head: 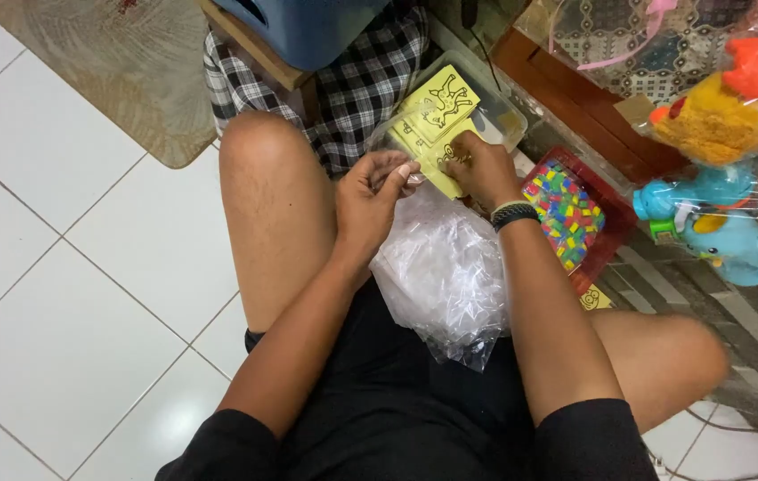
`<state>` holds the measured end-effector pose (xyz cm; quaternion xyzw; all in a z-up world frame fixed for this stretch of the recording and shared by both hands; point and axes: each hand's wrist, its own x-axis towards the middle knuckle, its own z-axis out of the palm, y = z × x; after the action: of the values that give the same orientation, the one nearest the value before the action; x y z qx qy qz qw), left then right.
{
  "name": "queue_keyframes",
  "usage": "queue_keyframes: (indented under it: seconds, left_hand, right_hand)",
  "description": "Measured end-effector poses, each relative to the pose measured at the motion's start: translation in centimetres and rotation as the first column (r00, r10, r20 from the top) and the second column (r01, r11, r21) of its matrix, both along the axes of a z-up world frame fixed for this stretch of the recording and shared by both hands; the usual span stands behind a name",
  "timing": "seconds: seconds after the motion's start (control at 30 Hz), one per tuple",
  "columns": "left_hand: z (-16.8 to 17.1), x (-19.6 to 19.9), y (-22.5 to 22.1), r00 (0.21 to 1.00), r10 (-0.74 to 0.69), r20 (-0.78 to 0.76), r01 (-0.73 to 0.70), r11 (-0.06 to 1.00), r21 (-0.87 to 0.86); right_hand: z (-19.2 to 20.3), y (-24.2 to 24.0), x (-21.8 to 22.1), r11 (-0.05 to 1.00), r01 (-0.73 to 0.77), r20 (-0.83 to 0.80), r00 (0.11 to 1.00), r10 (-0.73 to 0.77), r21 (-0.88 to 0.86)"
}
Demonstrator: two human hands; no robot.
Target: The person is sitting on the floor and packing yellow sticker sheets into a clear plastic bag.
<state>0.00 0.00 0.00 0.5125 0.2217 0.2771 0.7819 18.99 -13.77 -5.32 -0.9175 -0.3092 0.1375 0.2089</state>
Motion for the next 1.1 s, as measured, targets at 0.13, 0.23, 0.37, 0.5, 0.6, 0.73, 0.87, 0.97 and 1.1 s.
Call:
queue_keyframes:
  seconds: [0.13,0.23,0.37,0.5,0.6,0.73,0.87,0.97,1.1]
  left_hand:
    - [-0.2,0.1,-0.1,1.0,-0.004,-0.001,0.004,1.0,-0.004]
    - [-0.6,0.2,-0.2,1.0,-0.003,0.005,0.003,1.0,-0.008]
    - [-0.6,0.2,0.0,1.0,-0.004,-0.002,0.004,1.0,-0.009]
    - [-0.6,0.3,-0.3,1.0,-0.006,-0.003,0.006,1.0,-0.007]
    - [-0.3,0.2,-0.3,1.0,-0.01,-0.009,0.01,1.0,0.005]
    - [-0.3,0.1,-0.2,1.0,-0.005,-0.015,0.006,1.0,0.005]
    - [-0.4,0.1,-0.2,1.0,-0.015,-0.019,0.015,1.0,0.0]
    - [-0.3,0.1,-0.2,1.0,-0.021,-0.014,0.021,1.0,0.009]
    - [-0.2,0.0,-0.2,1.0,-0.025,-0.012,0.025,0.999,0.02]
  right_hand:
    - [3.1,1.3,-0.3,0.979,-0.157,-0.113,0.983,0.143,-0.13]
    - [3.0,1.6,0.2,0.95,-0.241,-0.137,0.967,0.216,-0.198]
    - [1.9,1.2,1.1,0.954,-0.254,-0.127,0.964,0.235,-0.159]
    - [2.3,0.8,0.8,0.975,-0.199,-0.126,0.974,0.186,-0.095]
    - [2.0,0.3,0.6,0.982,-0.163,-0.139,0.979,0.149,-0.1]
    - [1.5,0.3,0.6,0.983,-0.15,-0.124,0.983,0.136,-0.107]
    - [2.3,0.1,0.5,0.986,-0.141,-0.159,0.979,0.126,-0.089]
    - [2.0,-0.2,0.9,0.988,-0.147,-0.2,0.971,0.133,-0.054]
    - [2.5,-0.1,0.8,0.985,-0.156,-0.203,0.969,0.138,-0.074]
